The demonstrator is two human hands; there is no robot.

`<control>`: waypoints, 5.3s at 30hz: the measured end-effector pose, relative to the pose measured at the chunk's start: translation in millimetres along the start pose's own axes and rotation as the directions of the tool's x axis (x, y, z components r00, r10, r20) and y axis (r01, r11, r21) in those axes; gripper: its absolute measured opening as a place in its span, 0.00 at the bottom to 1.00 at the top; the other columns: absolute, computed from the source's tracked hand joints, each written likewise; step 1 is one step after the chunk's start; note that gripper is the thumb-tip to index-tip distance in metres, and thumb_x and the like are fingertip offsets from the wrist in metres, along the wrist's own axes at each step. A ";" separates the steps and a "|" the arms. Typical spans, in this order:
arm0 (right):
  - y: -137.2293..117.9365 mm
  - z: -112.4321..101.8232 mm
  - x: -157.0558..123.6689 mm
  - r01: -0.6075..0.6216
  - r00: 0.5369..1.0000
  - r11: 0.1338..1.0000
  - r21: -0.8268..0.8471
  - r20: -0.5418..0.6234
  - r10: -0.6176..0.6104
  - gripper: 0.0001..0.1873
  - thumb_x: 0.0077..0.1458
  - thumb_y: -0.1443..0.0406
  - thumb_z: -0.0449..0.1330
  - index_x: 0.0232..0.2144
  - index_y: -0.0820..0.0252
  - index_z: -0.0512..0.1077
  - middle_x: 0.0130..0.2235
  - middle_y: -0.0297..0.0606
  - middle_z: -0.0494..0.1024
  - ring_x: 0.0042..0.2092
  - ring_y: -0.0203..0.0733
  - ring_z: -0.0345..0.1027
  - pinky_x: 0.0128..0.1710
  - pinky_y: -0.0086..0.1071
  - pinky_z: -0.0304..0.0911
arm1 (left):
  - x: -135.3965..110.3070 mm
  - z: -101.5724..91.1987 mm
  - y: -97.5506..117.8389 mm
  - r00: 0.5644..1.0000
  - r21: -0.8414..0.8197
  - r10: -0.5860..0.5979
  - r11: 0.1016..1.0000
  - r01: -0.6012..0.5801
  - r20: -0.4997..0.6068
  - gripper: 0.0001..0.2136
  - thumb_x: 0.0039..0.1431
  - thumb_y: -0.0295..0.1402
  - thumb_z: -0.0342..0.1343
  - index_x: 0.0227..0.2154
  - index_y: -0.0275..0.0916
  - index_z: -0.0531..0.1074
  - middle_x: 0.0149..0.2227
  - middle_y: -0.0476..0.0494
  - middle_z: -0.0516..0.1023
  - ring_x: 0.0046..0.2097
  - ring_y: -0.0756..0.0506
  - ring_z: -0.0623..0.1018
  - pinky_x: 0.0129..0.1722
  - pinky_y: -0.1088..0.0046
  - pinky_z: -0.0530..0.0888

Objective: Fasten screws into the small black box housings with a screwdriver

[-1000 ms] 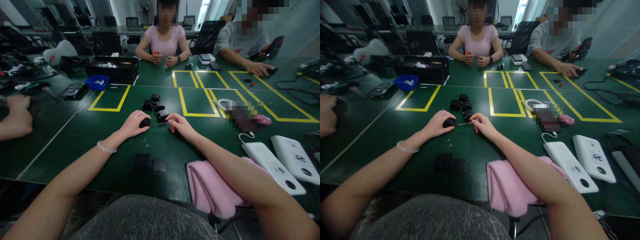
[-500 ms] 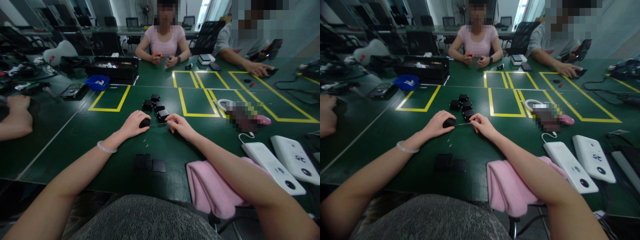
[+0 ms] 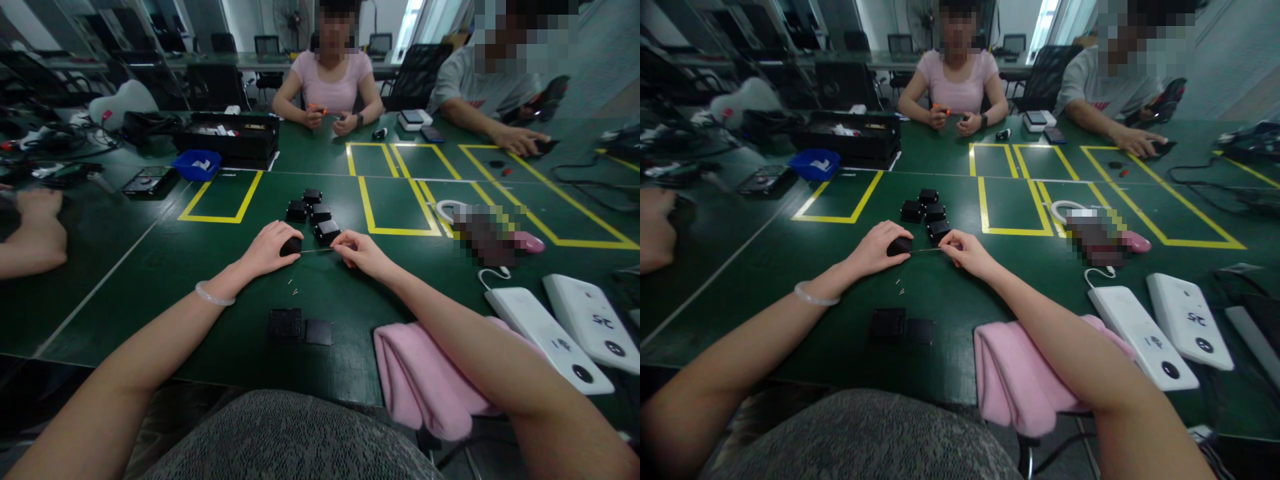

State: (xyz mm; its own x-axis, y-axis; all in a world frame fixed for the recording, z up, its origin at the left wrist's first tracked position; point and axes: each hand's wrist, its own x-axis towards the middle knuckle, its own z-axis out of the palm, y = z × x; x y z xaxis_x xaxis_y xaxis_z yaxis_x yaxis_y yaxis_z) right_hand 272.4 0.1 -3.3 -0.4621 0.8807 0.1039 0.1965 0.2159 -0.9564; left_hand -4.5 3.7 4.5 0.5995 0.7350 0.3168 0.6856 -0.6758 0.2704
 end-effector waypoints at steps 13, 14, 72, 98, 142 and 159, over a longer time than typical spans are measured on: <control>-2.6 -5.0 -2.6 0.044 0.998 0.952 -0.302 0.048 -0.031 0.06 0.59 0.65 0.59 0.38 0.60 0.74 0.24 0.29 0.69 0.25 0.35 0.60 0.30 0.30 0.54 | -0.2 1.0 -0.6 1.000 -0.008 -0.003 1.000 0.002 -0.011 0.14 0.62 0.35 0.61 0.50 0.41 0.73 0.50 0.40 0.79 0.53 0.36 0.76 0.60 0.48 0.71; -3.3 -5.3 -2.9 0.061 0.997 0.925 -0.375 0.059 -0.042 0.06 0.59 0.66 0.59 0.38 0.60 0.75 0.26 0.30 0.71 0.27 0.36 0.61 0.31 0.30 0.54 | -0.3 0.9 -0.6 1.000 -0.010 0.000 1.000 0.000 -0.012 0.14 0.62 0.35 0.61 0.50 0.41 0.73 0.50 0.40 0.79 0.53 0.36 0.76 0.60 0.48 0.71; -25.2 63.7 41.7 -0.203 0.979 0.854 -0.479 -0.073 0.191 0.04 0.53 0.72 0.62 0.30 0.60 0.71 0.28 0.28 0.70 0.28 0.33 0.59 0.30 0.29 0.51 | 0.9 7.4 -3.9 0.999 -0.023 0.010 1.000 -0.011 -0.038 0.13 0.61 0.35 0.59 0.48 0.39 0.72 0.50 0.38 0.78 0.51 0.36 0.75 0.53 0.54 0.72; -28.4 56.3 20.9 -0.108 0.984 0.872 -0.478 0.074 0.162 0.02 0.54 0.70 0.62 0.31 0.60 0.71 0.27 0.28 0.70 0.28 0.33 0.59 0.33 0.28 0.53 | -0.4 3.9 -2.2 1.000 -0.054 -0.020 0.998 0.019 -0.016 0.15 0.62 0.34 0.61 0.51 0.40 0.72 0.51 0.39 0.77 0.52 0.36 0.74 0.53 0.55 0.73; -47.7 61.8 -1.2 0.275 0.893 0.573 -0.772 0.425 0.144 0.25 0.66 0.68 0.56 0.63 0.49 0.73 0.43 0.41 0.84 0.39 0.43 0.75 0.36 0.32 0.56 | -1.4 5.1 -22.5 0.992 -0.339 -0.124 0.932 0.127 0.030 0.26 0.60 0.36 0.61 0.61 0.40 0.67 0.60 0.37 0.74 0.61 0.36 0.76 0.62 0.53 0.74; -45.7 63.1 0.4 0.264 0.873 0.667 -0.696 0.467 0.143 0.17 0.69 0.67 0.56 0.55 0.58 0.78 0.41 0.42 0.83 0.38 0.41 0.72 0.36 0.31 0.53 | -1.4 7.8 -21.0 0.990 -0.386 -0.136 0.912 0.142 0.044 0.25 0.57 0.37 0.62 0.58 0.41 0.69 0.59 0.38 0.75 0.60 0.36 0.76 0.63 0.51 0.72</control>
State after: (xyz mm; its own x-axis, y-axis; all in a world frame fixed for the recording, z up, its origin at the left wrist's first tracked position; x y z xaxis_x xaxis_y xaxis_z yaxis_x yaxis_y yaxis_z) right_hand 208.7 -36.0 23.3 -0.7792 0.6023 -0.1735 0.6116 0.6699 -0.4210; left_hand -16.5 17.3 -8.7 0.5187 0.8215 0.2369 0.5509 -0.5330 0.6422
